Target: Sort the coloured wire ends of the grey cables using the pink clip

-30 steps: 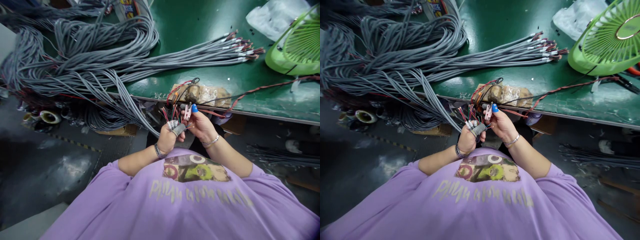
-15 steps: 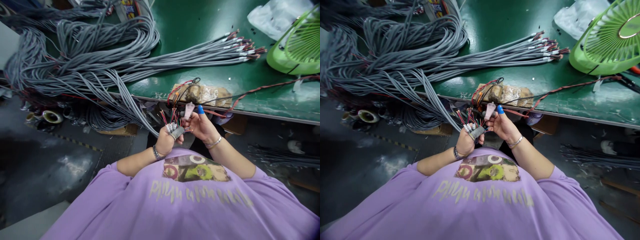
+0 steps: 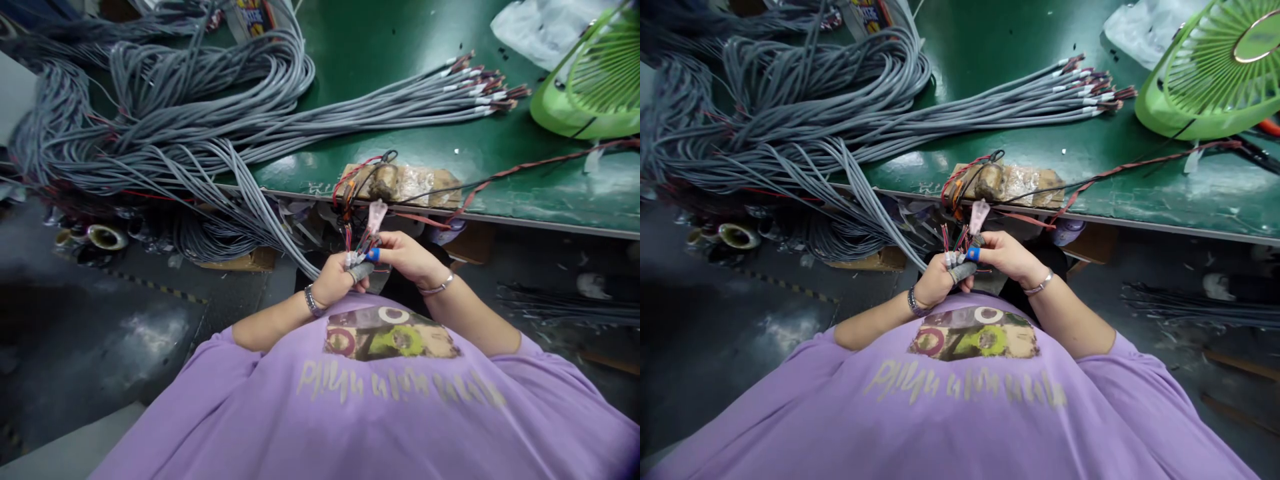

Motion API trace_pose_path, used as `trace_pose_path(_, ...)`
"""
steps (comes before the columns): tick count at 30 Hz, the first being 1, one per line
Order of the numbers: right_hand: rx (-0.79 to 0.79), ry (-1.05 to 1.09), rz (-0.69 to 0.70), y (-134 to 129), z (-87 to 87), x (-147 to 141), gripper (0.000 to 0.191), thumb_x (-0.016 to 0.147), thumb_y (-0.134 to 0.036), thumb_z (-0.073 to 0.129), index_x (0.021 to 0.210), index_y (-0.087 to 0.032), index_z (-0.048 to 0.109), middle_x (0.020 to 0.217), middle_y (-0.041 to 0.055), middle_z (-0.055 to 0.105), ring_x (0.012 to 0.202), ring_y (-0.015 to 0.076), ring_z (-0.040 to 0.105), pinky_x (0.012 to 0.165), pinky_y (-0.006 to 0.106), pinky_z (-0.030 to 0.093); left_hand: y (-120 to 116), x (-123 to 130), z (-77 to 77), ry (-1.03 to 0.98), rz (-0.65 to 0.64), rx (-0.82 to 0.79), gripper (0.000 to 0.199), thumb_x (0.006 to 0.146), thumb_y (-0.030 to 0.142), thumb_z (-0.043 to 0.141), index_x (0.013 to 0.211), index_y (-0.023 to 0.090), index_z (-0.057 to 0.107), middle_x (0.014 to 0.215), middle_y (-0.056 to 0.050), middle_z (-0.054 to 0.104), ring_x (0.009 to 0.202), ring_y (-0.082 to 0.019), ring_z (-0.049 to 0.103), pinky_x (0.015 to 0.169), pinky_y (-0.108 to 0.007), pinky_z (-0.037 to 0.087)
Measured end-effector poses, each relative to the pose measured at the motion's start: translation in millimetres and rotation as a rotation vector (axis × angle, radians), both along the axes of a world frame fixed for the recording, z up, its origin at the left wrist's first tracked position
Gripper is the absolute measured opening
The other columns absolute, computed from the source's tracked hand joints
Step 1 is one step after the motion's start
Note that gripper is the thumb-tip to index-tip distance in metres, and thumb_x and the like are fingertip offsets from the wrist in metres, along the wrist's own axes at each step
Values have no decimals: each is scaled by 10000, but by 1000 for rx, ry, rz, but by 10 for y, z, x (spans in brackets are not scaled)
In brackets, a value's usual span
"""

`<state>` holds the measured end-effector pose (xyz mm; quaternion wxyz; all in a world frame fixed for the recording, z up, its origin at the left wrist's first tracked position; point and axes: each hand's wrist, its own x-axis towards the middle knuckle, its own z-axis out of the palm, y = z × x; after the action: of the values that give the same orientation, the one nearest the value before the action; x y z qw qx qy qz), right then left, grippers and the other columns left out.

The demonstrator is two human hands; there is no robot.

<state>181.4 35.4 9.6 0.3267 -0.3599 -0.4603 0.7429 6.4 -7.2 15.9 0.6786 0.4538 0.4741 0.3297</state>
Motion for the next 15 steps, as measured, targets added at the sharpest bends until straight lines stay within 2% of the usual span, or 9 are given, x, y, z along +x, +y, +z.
trace_pose_path(4,-62,45,-85,-31,-72,70,442,637,-533,864,780,-155,685,726,8,666,631,104,569,630,251,493,13,-9,1,-52,189,30,429,699,521,794,673,147,585,543,13,627,427,-83,562,433,-195,487)
trace_pose_path(7,-108,119,-90,-89,-131,71,556,569,-607,874,852,-169,679,786,18,669,656,122,591,629,284,541,25,6,-5,-82,305,30,461,675,560,797,695,154,578,547,23,623,426,-81,554,431,-196,487)
trace_pose_path(9,-20,107,-132,-142,-157,12,518,586,-538,895,891,-179,680,787,6,660,650,109,573,602,257,520,30,20,-14,-93,322,39,466,669,562,802,705,153,581,553,22,626,432,-81,559,440,-196,490)
trace_pose_path(12,118,66,-284,-199,-163,-119,363,690,-461,857,810,-184,656,705,-19,624,606,89,526,546,221,439,34,24,-36,-104,304,54,448,680,544,804,711,152,591,567,13,642,453,-93,583,471,-211,516)
trace_pose_path(15,113,76,-308,-202,-124,-210,387,703,-509,832,736,-192,614,609,-32,584,530,91,492,511,243,399,31,-3,-67,-95,217,61,430,715,536,786,702,146,607,597,-9,670,496,-113,624,532,-242,559)
